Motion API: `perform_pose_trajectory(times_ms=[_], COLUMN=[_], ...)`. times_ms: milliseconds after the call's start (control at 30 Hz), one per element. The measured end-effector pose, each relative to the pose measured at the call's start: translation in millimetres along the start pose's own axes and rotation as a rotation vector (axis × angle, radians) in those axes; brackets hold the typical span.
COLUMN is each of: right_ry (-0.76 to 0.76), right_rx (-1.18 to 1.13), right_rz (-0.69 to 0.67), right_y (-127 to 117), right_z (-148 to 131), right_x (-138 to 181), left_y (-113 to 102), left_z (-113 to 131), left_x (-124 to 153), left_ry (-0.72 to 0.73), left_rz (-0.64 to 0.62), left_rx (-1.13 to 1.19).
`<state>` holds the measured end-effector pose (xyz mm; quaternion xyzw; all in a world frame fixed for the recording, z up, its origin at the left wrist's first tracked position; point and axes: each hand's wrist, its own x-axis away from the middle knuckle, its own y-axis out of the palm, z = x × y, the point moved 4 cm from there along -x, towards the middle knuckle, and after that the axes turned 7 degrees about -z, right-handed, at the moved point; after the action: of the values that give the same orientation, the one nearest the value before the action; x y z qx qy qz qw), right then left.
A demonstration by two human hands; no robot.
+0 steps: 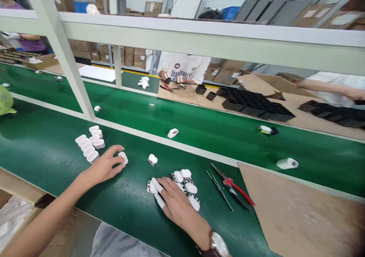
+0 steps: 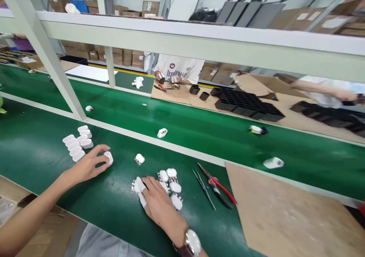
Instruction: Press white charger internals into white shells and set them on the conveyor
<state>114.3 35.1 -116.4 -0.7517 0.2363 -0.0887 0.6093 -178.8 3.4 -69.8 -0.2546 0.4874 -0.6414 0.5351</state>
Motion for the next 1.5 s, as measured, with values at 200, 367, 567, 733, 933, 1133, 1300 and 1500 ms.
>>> perform_pose_trajectory(times_ms=[200, 367, 567, 733, 933, 1133, 1300, 1500], right_ry=[0.094, 0.101, 0.056, -0.038, -0.056, -0.042, -0.035, -0.014], right_rx=[-0.057, -0.065, -0.090, 0.058, 0.187, 0.226, 0.192, 0.074], right_rz=[0.009, 0.142, 0.261, 0.200, 0.155, 0.075, 0.042, 0.093], right_y=[-4, -8, -31, -35, -32, -37, -31, -21], right_z=[-7, -7, -13, -19, -23, -29, -30, -30], right_x=[-5, -6, -23, -33, -35, -42, -47, -47], left_y=[46, 64, 77, 79, 75, 74, 78, 80], left_z=[30, 16, 19, 22, 23, 24, 23, 19], left_x=[-34, -31, -20, -19, -18, -19, -17, -16], left_ry=[0.168, 0.033, 0.019, 0.093, 0.101, 0.085, 0.061, -0.046], left_rz=[-0.268, -0.203, -0.140, -0.083, -0.090, -0.119, -0.183, -0.277], left_rx=[0.333, 0.447, 0.460, 0.425, 0.394, 0.423, 0.462, 0.604])
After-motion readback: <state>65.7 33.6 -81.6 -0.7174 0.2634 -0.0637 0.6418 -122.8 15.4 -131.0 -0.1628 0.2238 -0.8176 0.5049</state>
